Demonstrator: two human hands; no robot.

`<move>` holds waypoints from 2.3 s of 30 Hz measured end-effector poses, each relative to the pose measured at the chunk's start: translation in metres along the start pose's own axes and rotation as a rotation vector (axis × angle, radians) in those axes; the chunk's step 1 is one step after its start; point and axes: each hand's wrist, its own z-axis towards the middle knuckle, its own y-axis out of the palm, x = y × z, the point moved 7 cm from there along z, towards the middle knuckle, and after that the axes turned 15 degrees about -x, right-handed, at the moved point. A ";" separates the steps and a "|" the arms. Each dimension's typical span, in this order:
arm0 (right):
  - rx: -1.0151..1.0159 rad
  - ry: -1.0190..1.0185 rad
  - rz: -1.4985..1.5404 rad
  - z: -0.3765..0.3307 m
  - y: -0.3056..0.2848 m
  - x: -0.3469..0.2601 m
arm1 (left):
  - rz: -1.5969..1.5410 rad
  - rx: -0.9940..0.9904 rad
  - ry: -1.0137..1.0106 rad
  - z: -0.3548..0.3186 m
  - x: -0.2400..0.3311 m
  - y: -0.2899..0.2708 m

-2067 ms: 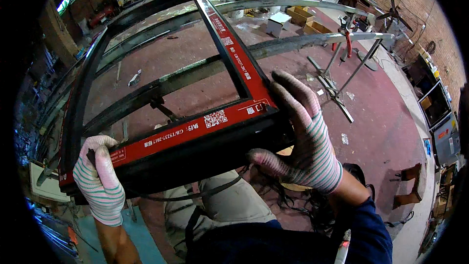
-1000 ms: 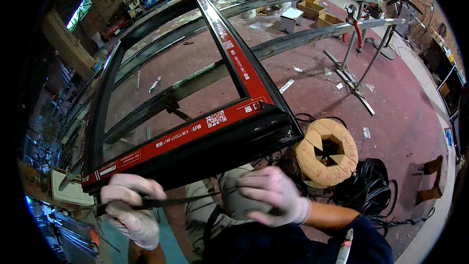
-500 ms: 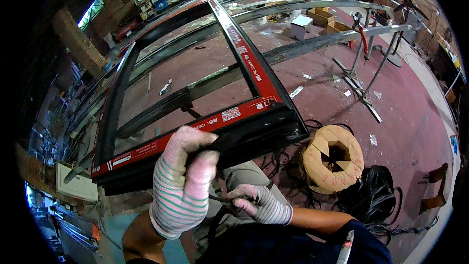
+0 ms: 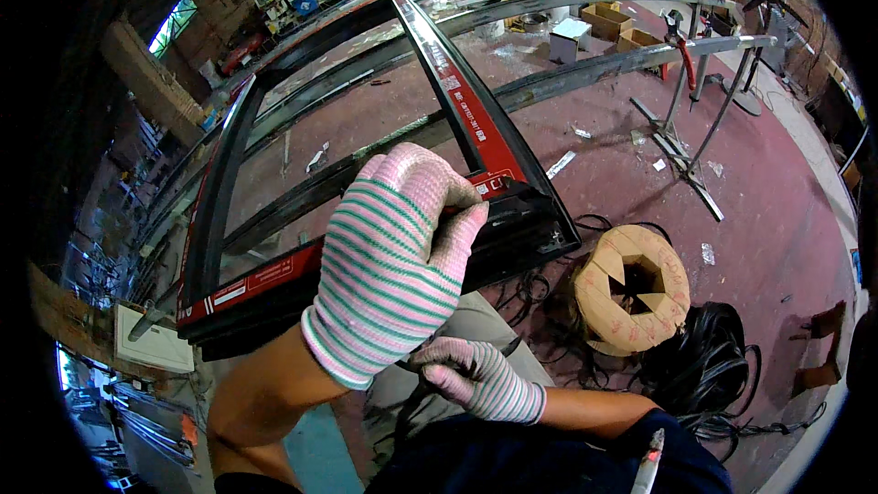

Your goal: The person uses shears to trim a black rubber seal along the edges of a window frame. They repeatedly cut small sections, reposition the frame, and press the seal into place to ensure a snug fit.

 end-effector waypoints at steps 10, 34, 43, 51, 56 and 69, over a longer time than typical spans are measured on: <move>0.047 -0.028 0.035 0.003 -0.003 -0.001 | 0.251 -0.009 0.186 0.006 0.010 0.009; 0.018 -0.004 0.047 0.013 -0.003 -0.008 | -0.044 -0.317 -0.276 0.021 -0.017 0.018; 0.018 0.034 0.065 0.013 -0.007 -0.007 | 0.015 -0.347 -0.277 0.026 -0.012 0.021; 0.046 -0.035 0.043 0.013 -0.006 -0.006 | 0.008 -0.327 -0.178 0.034 -0.012 0.021; 0.040 -0.035 0.054 0.013 -0.008 -0.007 | 0.071 -0.470 -0.235 0.038 -0.006 0.022; 0.039 0.033 0.062 0.008 -0.017 0.000 | -0.078 -0.533 -0.077 0.027 -0.012 0.025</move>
